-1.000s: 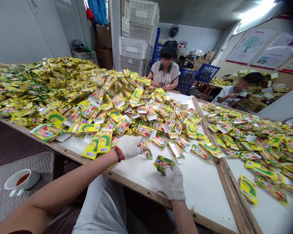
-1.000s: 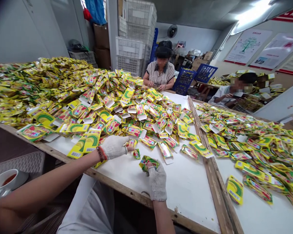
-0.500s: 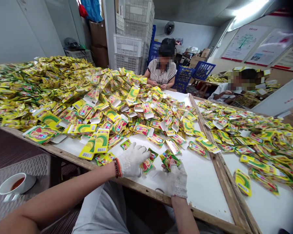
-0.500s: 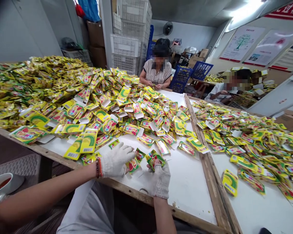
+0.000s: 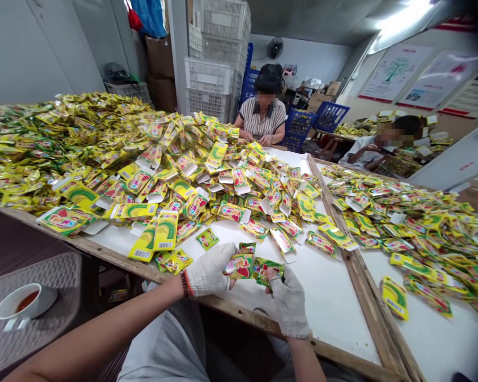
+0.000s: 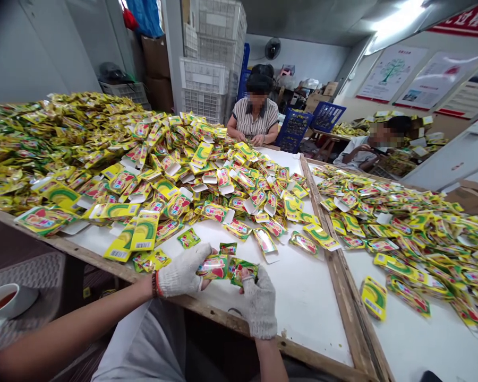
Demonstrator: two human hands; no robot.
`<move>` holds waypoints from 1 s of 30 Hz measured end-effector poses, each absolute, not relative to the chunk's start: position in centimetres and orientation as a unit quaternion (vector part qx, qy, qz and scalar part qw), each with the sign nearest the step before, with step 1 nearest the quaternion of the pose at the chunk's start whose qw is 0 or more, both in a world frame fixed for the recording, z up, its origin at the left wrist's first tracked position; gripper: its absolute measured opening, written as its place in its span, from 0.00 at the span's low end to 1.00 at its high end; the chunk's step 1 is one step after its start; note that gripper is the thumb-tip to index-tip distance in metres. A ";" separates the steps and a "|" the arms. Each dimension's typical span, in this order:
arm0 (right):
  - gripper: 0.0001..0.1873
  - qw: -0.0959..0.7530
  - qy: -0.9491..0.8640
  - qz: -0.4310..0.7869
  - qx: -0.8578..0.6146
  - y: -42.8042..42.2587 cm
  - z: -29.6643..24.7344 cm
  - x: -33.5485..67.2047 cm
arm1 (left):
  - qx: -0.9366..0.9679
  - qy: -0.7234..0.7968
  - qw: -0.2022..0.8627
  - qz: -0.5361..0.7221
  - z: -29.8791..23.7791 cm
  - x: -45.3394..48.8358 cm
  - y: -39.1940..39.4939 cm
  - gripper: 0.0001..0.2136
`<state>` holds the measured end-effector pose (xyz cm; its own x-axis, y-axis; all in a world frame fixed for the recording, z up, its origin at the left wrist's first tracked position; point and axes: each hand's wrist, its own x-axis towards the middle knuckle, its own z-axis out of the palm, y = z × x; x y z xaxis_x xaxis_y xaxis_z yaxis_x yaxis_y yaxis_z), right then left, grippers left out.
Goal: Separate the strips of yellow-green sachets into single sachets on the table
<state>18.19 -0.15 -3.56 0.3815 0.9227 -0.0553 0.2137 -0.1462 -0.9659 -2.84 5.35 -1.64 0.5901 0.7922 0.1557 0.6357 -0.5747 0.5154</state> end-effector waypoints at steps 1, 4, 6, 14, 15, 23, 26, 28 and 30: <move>0.16 0.470 -0.454 0.361 -0.666 -0.2 -3.4 18.6 | 0.874 0.399 0.208 0.185 -1.6 -2.9 5.2 0.22; 0.15 0.407 -0.546 0.347 -0.645 -0.1 -2.9 19.4 | 0.894 0.365 0.215 0.148 -1.2 -2.9 5.0 0.25; 0.14 0.389 -0.583 0.306 -0.644 0.1 -2.9 19.4 | 0.898 0.355 0.226 0.131 -1.0 -2.6 4.9 0.25; 0.14 0.435 -0.565 0.171 -0.680 0.0 -3.9 17.2 | 0.854 0.418 0.254 0.179 -2.3 -1.4 4.5 0.23; 0.14 0.425 -0.582 0.176 -0.671 -0.1 -3.8 17.3 | 0.856 0.415 0.250 0.179 -2.4 -1.4 4.5 0.21; 0.10 0.353 -0.616 0.229 -0.666 -0.2 -2.7 18.7 | 0.902 0.360 0.183 0.153 -1.6 -0.9 4.5 0.23; 0.14 0.378 -0.572 0.341 -0.644 -0.3 -2.3 19.1 | 0.895 0.383 0.171 0.151 -1.5 -0.8 4.5 0.22; 0.21 0.385 -0.527 0.408 -0.638 -0.6 -2.1 19.2 | 0.886 0.402 0.169 0.156 -1.3 -0.8 4.6 0.23; 0.22 0.359 -0.514 0.473 -0.619 -1.0 -1.9 19.0 | 0.885 0.401 0.175 0.159 -1.2 -0.9 4.7 0.24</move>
